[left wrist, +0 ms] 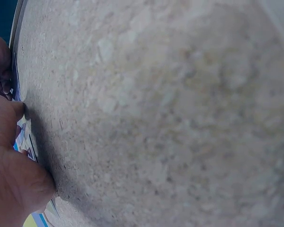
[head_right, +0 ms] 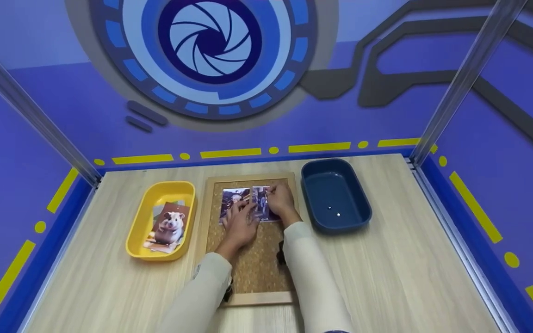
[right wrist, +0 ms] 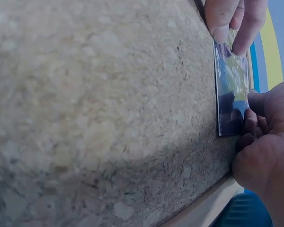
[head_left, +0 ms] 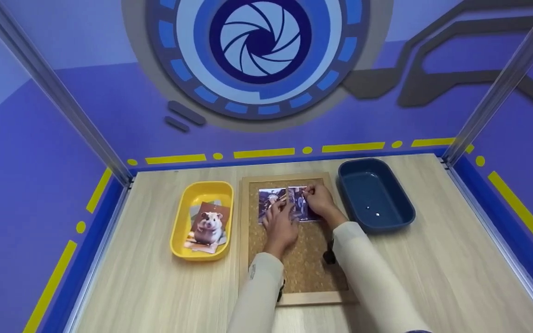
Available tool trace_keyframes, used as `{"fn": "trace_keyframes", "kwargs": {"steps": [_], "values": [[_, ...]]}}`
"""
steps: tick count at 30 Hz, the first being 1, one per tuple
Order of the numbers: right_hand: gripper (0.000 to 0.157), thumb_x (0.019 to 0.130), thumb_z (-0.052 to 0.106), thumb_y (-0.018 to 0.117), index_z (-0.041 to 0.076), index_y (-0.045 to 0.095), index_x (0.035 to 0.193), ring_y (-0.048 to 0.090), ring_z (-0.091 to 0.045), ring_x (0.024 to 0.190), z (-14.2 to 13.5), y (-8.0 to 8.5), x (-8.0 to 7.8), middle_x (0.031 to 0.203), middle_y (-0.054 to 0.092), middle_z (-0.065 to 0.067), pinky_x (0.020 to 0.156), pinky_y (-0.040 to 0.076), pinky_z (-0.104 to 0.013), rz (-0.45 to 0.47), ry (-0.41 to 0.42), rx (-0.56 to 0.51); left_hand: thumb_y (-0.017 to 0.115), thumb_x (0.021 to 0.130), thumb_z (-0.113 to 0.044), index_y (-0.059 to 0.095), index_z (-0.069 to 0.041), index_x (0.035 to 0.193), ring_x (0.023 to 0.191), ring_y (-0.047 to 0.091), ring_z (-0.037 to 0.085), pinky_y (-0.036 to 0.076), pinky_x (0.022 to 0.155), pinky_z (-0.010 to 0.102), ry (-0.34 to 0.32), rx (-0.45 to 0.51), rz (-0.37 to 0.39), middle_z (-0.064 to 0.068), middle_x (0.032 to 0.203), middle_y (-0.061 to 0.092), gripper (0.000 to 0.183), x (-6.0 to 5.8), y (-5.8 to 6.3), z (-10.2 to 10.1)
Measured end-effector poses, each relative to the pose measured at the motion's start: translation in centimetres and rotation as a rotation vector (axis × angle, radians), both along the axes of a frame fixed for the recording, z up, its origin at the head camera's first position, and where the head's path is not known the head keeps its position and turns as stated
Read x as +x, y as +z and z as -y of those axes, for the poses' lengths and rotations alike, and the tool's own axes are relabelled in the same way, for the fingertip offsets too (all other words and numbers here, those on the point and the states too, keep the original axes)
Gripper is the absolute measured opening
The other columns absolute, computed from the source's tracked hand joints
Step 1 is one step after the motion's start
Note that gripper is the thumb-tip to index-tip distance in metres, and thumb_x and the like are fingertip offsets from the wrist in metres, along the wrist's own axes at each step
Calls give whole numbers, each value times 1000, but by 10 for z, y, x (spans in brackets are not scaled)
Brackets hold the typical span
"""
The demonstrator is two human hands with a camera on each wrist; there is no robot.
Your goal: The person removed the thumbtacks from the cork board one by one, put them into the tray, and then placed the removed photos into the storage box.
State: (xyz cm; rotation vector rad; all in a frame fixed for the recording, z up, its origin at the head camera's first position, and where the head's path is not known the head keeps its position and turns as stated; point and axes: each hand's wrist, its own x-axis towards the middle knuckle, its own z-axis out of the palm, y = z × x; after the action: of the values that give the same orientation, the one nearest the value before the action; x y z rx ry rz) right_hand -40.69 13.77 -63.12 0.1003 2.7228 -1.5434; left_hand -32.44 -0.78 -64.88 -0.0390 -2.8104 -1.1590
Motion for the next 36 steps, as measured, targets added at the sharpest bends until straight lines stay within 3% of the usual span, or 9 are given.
{"fn": "trace_keyframes", "kwargs": {"steps": [6, 12, 20, 28, 36], "values": [[7, 101, 0, 58, -2, 64, 97, 56, -21, 88, 0, 2, 2, 88, 57, -4, 77, 44, -26, -1, -12, -2, 71, 97, -17, 68, -17, 141, 145, 40, 39, 29, 116, 61, 4, -15, -24, 13, 151, 50, 44, 0, 1, 0], [5, 101, -1, 58, -2, 63, 98, 56, -22, 92, 1, 5, 5, 92, 58, -6, 81, 45, -27, 3, -48, -102, 72, 96, -15, 69, -16, 139, 144, 41, 40, 30, 115, 61, 4, -20, -46, 14, 149, 51, 43, 1, 3, 1], [8, 101, -3, 59, 3, 62, 96, 57, -23, 95, -4, 11, 15, 96, 60, -10, 84, 46, -28, -39, -63, -157, 72, 98, -17, 68, -17, 142, 146, 39, 38, 29, 117, 60, 3, -24, -14, 13, 153, 50, 45, 1, 0, -1], [6, 99, -4, 58, -2, 63, 98, 59, -25, 95, -31, 37, 35, 97, 63, -14, 83, 46, -29, -114, 2, -68, 72, 99, -18, 67, -15, 143, 147, 39, 39, 30, 115, 60, -10, -32, -17, 14, 152, 50, 44, 4, 3, -5], [3, 100, -2, 62, -4, 62, 100, 60, -25, 95, -80, 54, 52, 99, 67, -19, 83, 47, -27, -200, 11, 47, 71, 100, -19, 66, -16, 144, 148, 38, 38, 28, 117, 60, -6, -20, 13, 13, 155, 49, 45, 4, 7, -1]]}}
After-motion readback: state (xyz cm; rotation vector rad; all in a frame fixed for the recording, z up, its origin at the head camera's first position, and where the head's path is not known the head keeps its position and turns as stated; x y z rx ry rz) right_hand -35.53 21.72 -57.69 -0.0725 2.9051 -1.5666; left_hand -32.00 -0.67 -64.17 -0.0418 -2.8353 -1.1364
